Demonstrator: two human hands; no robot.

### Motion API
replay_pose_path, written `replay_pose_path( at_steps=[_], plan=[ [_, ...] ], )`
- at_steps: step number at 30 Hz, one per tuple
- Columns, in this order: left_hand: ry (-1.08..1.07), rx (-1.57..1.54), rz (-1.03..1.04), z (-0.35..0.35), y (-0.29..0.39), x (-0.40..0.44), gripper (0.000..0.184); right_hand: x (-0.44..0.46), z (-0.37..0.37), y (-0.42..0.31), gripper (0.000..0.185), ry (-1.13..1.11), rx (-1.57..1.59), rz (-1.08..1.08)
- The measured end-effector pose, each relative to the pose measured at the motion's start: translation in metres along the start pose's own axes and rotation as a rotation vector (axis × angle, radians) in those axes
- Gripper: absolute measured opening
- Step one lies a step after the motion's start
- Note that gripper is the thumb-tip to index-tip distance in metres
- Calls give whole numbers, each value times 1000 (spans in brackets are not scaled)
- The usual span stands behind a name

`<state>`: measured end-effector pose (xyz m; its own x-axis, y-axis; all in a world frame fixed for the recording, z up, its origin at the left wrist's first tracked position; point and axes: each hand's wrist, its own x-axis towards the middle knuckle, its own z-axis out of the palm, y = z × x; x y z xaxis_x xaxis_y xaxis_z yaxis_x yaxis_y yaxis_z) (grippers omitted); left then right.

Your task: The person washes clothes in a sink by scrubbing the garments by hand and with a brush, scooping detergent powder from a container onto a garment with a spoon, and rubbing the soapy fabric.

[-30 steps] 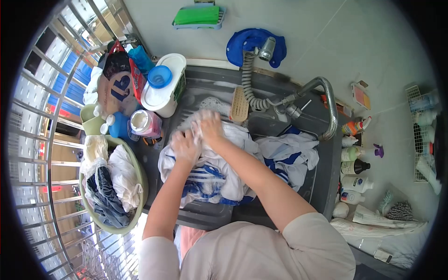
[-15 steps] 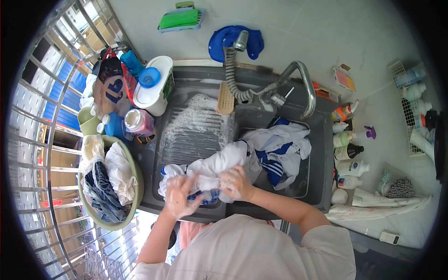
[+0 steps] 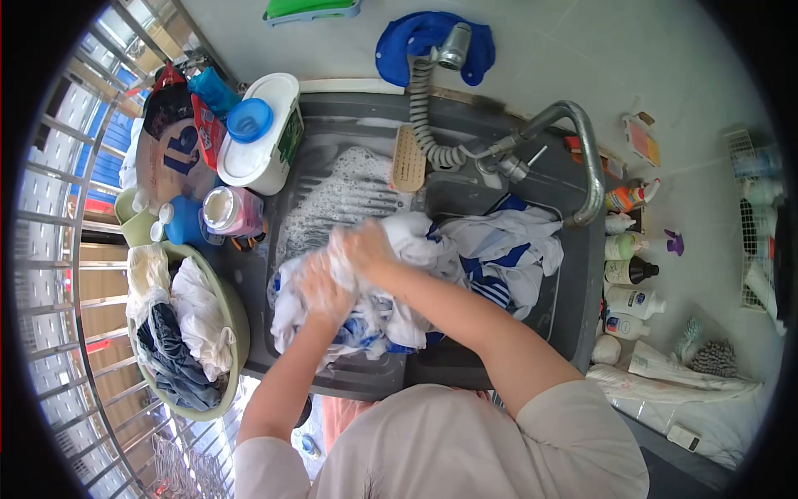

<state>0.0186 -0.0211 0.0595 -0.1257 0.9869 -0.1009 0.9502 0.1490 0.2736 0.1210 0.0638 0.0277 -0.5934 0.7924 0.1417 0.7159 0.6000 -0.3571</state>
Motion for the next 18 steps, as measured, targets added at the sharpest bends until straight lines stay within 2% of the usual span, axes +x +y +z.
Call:
replay_pose_path(
  at_steps=[1,3,4,6,7,9,11,13,15,16,17,18],
  plan=[
    [-1,5,-8,7,-6,17,53,24,5,5,15,-15,-19,4],
    [43,-42,-191,23,-20,54,47,66,10,14,16,-15,-39,-1],
    [56,-39,-193,13,-17,65,47,83,11,17,18,-61,-145,-17],
    [-115,-200,-336,-14,-8,77,47,95,12,17,20,-98,-251,-38],
    [-111,-199,-339,-10,-15,77,47,91,15,19,22,-44,-218,-29],
    [-94,-132,-215,4,-29,80,41,75,12,20,24,12,-191,-18],
    [-129,-110,-134,-13,-23,87,39,48,1,19,24,98,-8,-8],
    [-180,-86,-55,-28,-15,86,38,12,-21,13,31,297,297,-26],
    [-7,-535,-28,-37,-6,83,32,-45,-47,-9,47,484,429,-60],
    [-16,-533,-15,-29,-11,87,32,-68,-63,-26,57,324,547,-160],
    [3,-421,206,-13,-26,95,31,-91,-76,-42,66,161,661,-256],
    [25,-308,427,-6,-36,100,31,-107,-79,-59,74,120,487,-372]
  ],
)
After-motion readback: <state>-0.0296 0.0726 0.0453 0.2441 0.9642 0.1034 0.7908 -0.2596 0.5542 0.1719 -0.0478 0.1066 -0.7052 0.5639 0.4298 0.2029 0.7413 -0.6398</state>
